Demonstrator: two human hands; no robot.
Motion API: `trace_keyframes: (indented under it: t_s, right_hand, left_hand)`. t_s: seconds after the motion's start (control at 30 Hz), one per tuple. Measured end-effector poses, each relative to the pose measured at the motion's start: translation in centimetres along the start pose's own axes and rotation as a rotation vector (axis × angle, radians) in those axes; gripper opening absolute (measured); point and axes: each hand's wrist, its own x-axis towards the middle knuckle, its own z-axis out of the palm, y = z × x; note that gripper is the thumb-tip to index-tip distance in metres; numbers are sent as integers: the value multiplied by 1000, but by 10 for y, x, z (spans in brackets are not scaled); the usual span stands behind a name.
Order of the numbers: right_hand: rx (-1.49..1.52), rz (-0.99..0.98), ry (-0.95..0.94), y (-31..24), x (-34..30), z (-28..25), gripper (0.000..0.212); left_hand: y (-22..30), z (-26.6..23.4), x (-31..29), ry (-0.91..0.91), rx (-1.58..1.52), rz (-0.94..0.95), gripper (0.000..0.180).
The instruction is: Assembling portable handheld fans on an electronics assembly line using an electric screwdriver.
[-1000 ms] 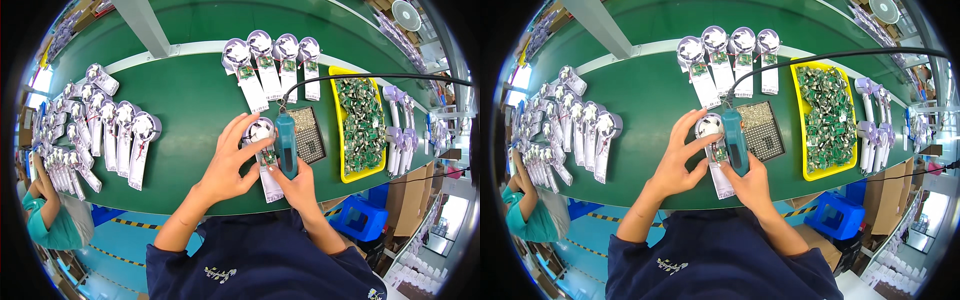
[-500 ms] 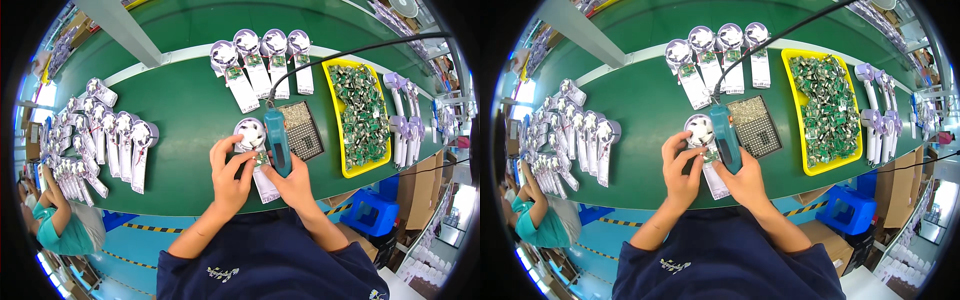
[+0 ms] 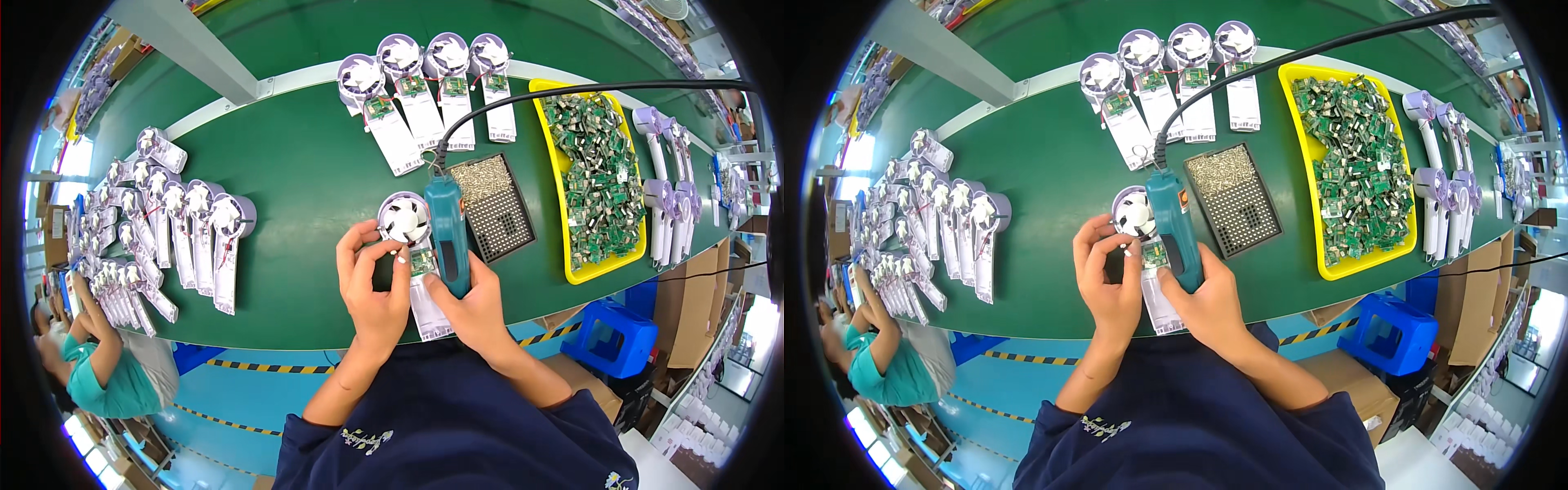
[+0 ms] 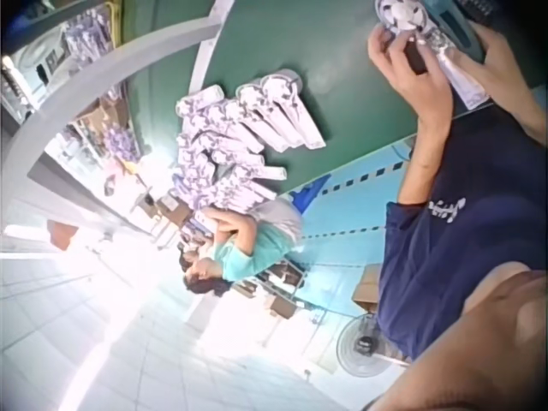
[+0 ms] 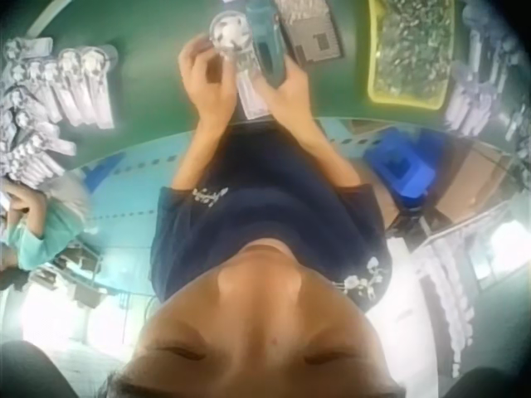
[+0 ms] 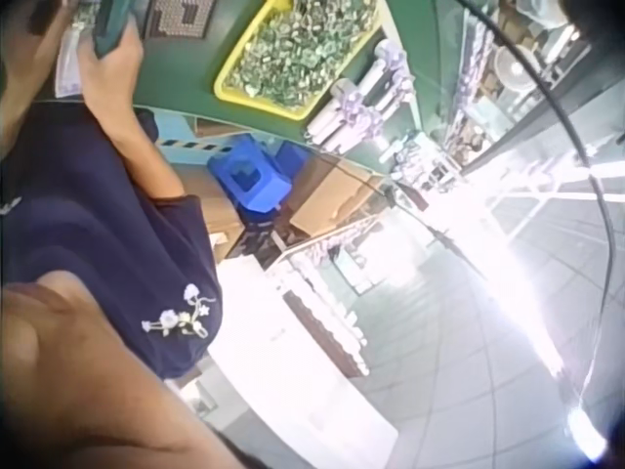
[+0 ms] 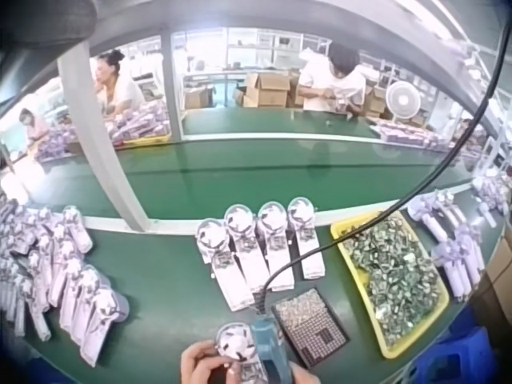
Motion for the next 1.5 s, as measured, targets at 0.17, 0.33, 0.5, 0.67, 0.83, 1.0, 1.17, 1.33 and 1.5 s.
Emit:
trace_keyframes:
  t_s: [0.17,0.33,0.5,0.67,0.83,1.0,1.17,1.33,1.5]
  right_hand:
    - [4,-36,10,-1,-1,0,22]
    - [95,30,-32,-2,0,-3,28]
    - [127,-49,32,1,0,-4,21]
    - [72,-19,-30,1,1,-9,22]
    - [59,4,-30,3,2,-12,23]
    - [12,-32,-14,2,1,-11,22]
    - [-123,-78,11,1,1,-15,21]
    - [-77,-89,33,0,-1,-13,21]
    - [-79,-88,20,4,-1,-14,23]
  left_hand:
    - [1,-1,4,-20,-23,-30,12]
    - [5,-9,9,-68,2,-34,15]
    - [0,-24,27,-283,-127,115,19]
    - [-5,-36,50,-500,-224,81,64]
    - [-9,-34,56,-686,-98,30,73]
    - [-13,-28,52,-620,-57,18,71]
    - [-10,-29,53,-621,-19,13,69]
    - [-15,-27,53,-613,7,107,69]
    - [-12,-29,51,-615,-13,143,69]
